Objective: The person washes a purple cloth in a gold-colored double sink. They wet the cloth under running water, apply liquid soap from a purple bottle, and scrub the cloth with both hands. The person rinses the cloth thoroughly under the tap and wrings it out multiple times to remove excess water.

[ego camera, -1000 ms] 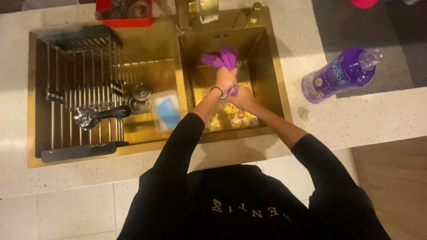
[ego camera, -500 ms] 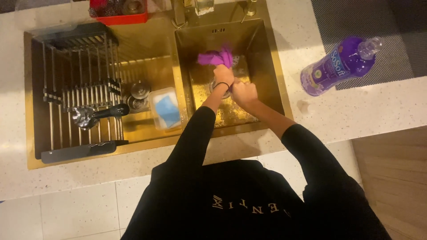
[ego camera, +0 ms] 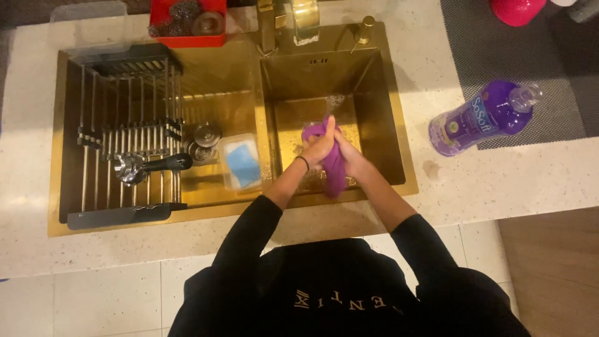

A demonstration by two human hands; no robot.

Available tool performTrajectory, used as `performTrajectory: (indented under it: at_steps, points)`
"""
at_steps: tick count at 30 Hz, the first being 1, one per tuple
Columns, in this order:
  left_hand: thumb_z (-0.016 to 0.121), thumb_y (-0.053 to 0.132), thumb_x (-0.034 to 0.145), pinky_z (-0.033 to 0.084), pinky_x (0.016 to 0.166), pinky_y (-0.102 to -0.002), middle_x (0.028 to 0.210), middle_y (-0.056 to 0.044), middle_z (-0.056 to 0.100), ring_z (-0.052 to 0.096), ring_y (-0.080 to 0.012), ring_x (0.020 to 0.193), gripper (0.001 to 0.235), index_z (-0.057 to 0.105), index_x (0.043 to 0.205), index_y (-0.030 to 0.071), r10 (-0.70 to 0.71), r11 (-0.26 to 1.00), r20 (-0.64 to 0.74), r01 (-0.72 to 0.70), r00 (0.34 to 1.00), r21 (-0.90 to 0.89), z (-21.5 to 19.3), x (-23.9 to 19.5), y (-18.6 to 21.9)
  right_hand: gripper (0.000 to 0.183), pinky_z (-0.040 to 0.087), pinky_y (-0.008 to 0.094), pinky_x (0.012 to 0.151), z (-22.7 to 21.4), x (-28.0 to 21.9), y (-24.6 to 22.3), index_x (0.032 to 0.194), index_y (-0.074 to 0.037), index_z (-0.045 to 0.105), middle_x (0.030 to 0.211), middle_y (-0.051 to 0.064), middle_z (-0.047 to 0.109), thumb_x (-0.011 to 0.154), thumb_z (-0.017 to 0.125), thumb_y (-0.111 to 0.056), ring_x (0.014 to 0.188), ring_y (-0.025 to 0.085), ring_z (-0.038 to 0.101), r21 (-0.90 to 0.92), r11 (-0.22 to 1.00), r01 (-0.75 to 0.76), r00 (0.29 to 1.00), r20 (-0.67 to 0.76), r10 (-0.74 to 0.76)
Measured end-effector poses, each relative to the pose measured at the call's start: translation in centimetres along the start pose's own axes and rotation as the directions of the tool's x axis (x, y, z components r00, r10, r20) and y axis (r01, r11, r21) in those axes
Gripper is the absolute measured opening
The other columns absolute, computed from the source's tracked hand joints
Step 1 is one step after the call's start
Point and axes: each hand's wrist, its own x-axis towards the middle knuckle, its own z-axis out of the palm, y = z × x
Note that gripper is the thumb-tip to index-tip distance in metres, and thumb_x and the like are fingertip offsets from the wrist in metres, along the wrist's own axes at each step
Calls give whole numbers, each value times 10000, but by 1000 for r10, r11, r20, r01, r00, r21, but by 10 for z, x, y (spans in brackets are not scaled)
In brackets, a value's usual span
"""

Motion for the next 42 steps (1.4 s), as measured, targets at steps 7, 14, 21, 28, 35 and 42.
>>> performTrajectory:
  at_steps: [7, 14, 21, 28, 35, 42]
  points:
    - [224, 892, 832, 473, 1033, -403, 957, -75, 563, 632, -232, 954, 1119, 374, 1438, -37, 94, 991, 65, -87, 993, -102, -6, -71, 36, 444, 597, 207, 584, -40, 32, 12, 1130, -42, 650, 1048, 128, 748, 918, 758, -417, 794, 213, 721, 450, 893, -21, 972, 218, -87]
    - [480, 644, 942, 569, 762, -163, 1151, 68, 640, 680, -126, 959, 491, 509, 1380, 423, 387, 693, 218, -127, 896, -710, 24, -50, -3, 413, 661, 215, 646, 23, -1, 65, 1290, -282, 675, 1371, 69, 671, 974, 605, -538, 961, 203, 720, 912, 230, -339, 778, 409, -476]
    - [484, 185, 1111, 498, 760, -176, 1645, 42, 315, 546, -13, 884, 567, 349, 1515, 559, 715, 397, 321, 18, 622, -918, 14, 56, 1, 472, 514, 153, 532, -19, -14, 48, 1332, -25, 528, 834, -47, 494, 1040, 579, -393, 674, 56, 511, 781, 294, -552, 707, 624, -331]
    - [603, 672, 880, 442, 352, -184, 541, 109, 454, 467, -34, 390, 511, 518, 754, 184, 383, 916, -1, -380, 924, -124, 29, 11, 60, 299, 519, 277, 386, -26, -14, 21, 1055, -55, 605, 696, 35, 534, 898, 730, -276, 486, 163, 576, -209, 949, 236, 972, 60, -228]
    - [629, 446, 870, 560, 484, -316, 544, -65, 664, 682, -174, 500, 407, 692, 672, 96, 445, 863, -304, -312, 842, 398, 10, 97, 23, 680, 605, 565, 809, -33, 58, 29, 1249, -126, 611, 991, 173, 722, 830, 662, -659, 973, 403, 737, -994, 95, 58, 899, 11, -437]
    - [601, 444, 864, 606, 844, -427, 887, -101, 769, 759, -279, 947, 383, 779, 935, 113, 397, 806, -399, -106, 827, 583, -6, 106, 12, 482, 582, 539, 877, -37, 86, 44, 1151, -94, 633, 1019, 93, 758, 932, 552, -516, 1016, 362, 741, -963, -258, -75, 878, 59, -476]
